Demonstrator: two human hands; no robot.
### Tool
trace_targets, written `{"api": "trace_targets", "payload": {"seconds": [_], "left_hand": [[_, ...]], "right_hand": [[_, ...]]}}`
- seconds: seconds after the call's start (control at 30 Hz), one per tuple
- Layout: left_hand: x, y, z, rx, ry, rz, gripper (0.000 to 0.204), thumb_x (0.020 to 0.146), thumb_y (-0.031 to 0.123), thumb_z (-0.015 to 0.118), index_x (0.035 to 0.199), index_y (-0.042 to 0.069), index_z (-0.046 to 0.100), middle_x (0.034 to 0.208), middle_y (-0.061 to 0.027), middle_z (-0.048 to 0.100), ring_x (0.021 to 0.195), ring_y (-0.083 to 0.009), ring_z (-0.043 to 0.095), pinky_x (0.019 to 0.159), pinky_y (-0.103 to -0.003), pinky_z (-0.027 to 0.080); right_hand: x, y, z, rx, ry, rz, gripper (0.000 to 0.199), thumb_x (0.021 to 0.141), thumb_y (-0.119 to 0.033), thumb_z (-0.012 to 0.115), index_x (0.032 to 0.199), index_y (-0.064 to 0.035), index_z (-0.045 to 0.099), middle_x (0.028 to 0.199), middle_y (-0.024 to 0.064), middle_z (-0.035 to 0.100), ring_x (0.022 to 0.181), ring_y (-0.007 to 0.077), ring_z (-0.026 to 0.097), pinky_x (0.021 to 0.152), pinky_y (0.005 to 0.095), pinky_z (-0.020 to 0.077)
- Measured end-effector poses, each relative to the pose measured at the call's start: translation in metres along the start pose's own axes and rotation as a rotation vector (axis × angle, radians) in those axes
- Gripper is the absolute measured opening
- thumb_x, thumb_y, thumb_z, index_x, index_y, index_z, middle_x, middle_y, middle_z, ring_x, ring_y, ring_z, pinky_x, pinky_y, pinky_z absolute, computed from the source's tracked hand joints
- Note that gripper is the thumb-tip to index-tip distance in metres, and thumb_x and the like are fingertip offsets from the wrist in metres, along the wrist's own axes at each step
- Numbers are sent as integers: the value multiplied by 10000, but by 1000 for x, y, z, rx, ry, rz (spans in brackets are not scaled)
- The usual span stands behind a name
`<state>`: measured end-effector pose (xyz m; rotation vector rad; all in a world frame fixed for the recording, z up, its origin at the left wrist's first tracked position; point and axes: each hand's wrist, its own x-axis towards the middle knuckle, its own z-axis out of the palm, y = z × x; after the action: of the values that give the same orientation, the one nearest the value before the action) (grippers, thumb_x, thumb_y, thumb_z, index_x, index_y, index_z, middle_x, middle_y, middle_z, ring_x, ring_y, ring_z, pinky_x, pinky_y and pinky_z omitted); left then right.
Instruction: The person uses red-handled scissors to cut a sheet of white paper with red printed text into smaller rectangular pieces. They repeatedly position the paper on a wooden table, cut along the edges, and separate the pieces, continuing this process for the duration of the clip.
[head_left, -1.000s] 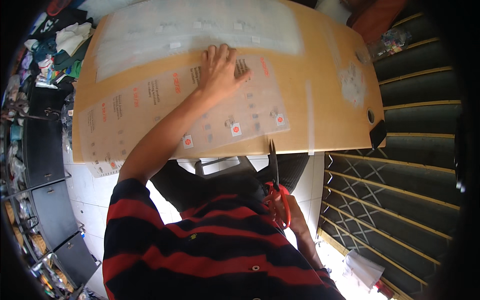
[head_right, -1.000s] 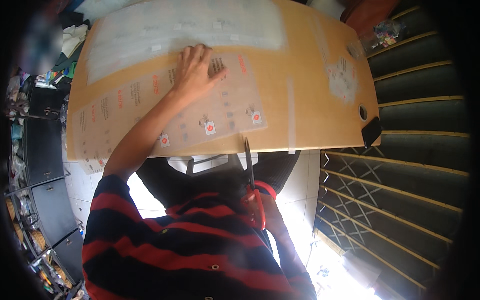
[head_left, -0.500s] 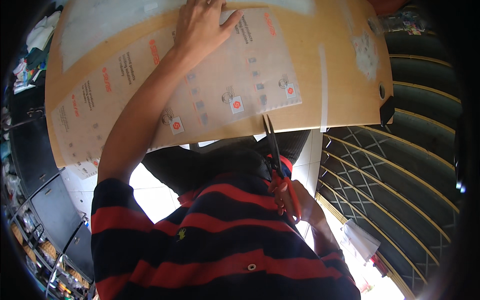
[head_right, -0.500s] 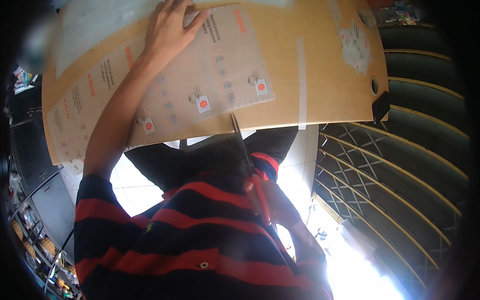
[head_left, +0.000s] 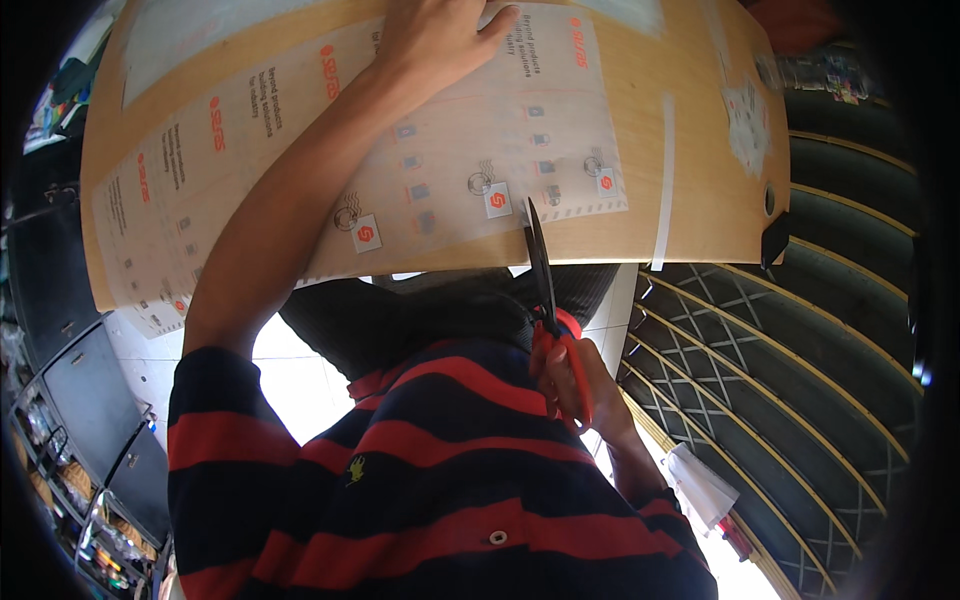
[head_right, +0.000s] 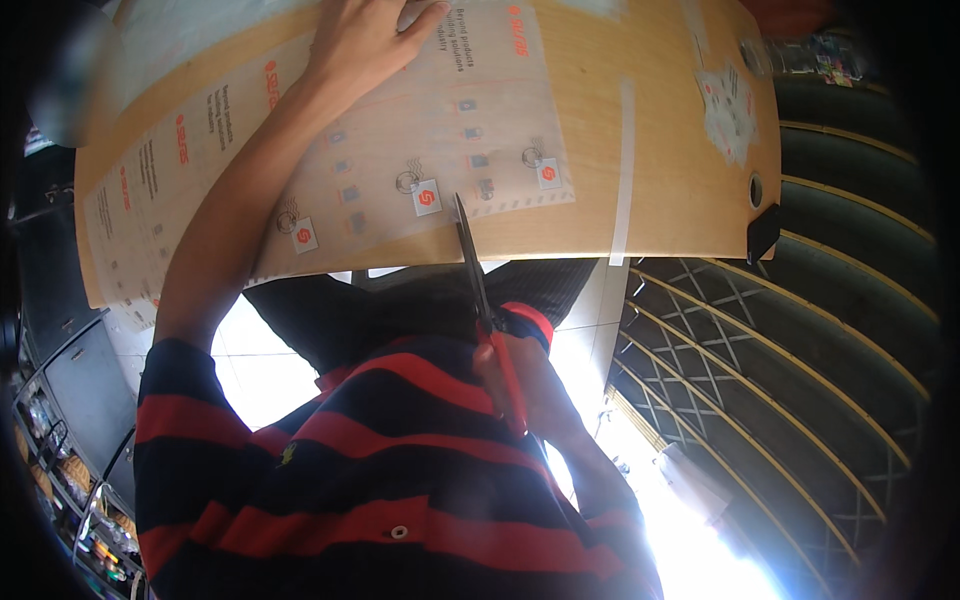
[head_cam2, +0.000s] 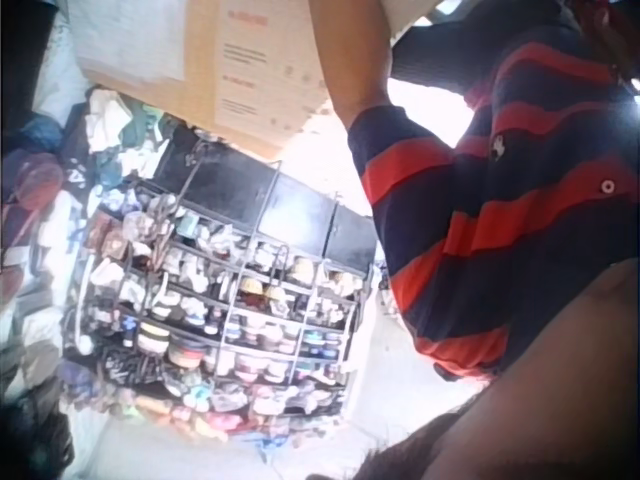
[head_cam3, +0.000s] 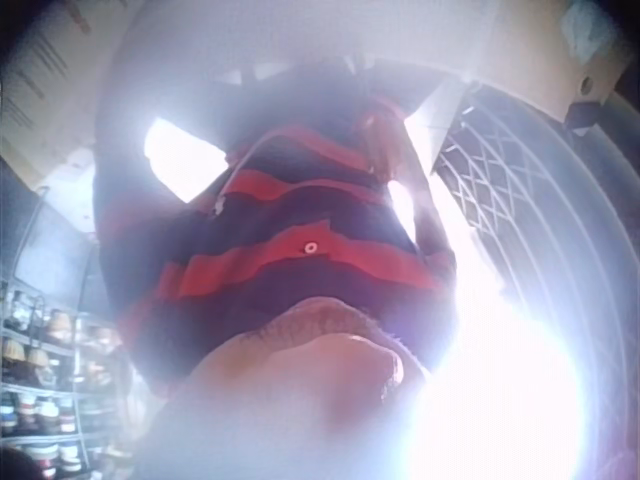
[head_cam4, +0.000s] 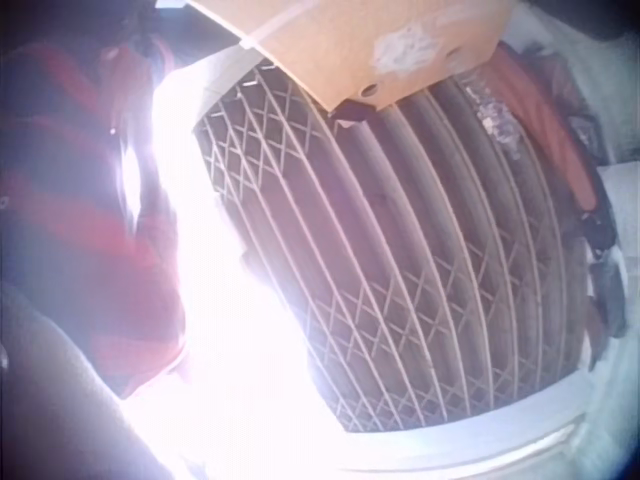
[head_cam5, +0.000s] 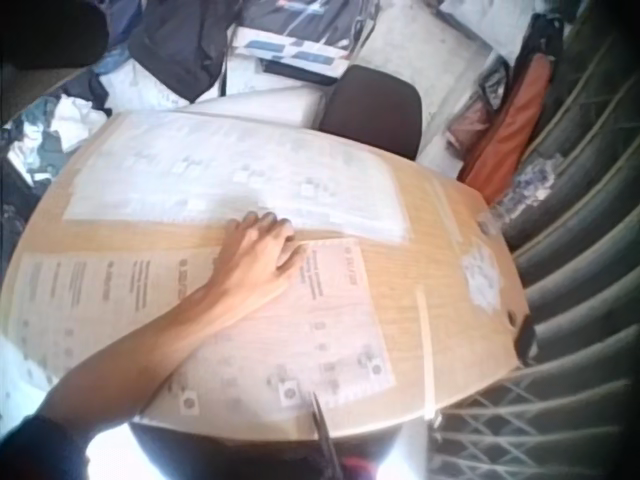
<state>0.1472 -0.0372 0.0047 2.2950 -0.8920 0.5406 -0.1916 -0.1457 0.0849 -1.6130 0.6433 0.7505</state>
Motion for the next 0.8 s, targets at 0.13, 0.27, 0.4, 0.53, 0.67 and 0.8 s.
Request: {"api": "trace_targets", "payload": {"seconds": [0.13, 0.27, 0.4, 0.53, 0.67, 0.8], "left_hand": [[-1, -1, -2, -35, -15, -8, 258, 895, 248, 650, 888, -10, 663, 905, -203, 661, 900, -373, 606, 812, -504, 445], [-1, -1, -1, -34, 3, 6, 259, 895, 243, 650, 884, -16, 659, 896, -206, 661, 887, -365, 611, 807, -502, 444], [-1, -3, 3, 2, -10, 8, 263, 901, 244, 649, 885, -19, 657, 888, -203, 662, 885, -355, 615, 805, -497, 447], [0, -3, 2, -8, -22, 3, 271, 907, 246, 646, 893, -24, 659, 893, -201, 665, 890, -351, 616, 809, -495, 449], [0, -3, 2, -2, -26, 3, 264, 904, 234, 647, 908, -30, 663, 896, -208, 668, 887, -358, 620, 817, -497, 453], [1, -5, 1, -60, -53, -18, 231, 904, 193, 637, 906, -37, 665, 899, -213, 674, 882, -363, 628, 824, -504, 461]], "right_hand": [[3, -2, 1, -56, 8, -53, 647, 1046, -561, 354, 829, 13, 559, 520, 16, 484, 393, 92, 491, 385, 247, 411], [6, -1, 2, -25, 22, -68, 657, 1038, -584, 358, 819, 4, 553, 517, 13, 476, 393, 87, 481, 382, 238, 416], [9, -1, 5, -13, 44, -57, 667, 1030, -600, 368, 807, 1, 550, 514, 10, 464, 391, 87, 473, 382, 237, 423], [8, 4, 3, -4, 39, -52, 509, 1064, -440, 439, 769, -39, 544, 494, -24, 475, 402, 84, 514, 416, 237, 455], [7, 6, 3, -2, 27, -50, 516, 1061, -451, 447, 751, -49, 539, 458, -24, 465, 387, 91, 513, 408, 233, 441], [8, 12, 4, 0, 35, -54, 522, 1056, -476, 443, 763, -56, 542, 458, -21, 468, 390, 92, 521, 413, 234, 441]]}}
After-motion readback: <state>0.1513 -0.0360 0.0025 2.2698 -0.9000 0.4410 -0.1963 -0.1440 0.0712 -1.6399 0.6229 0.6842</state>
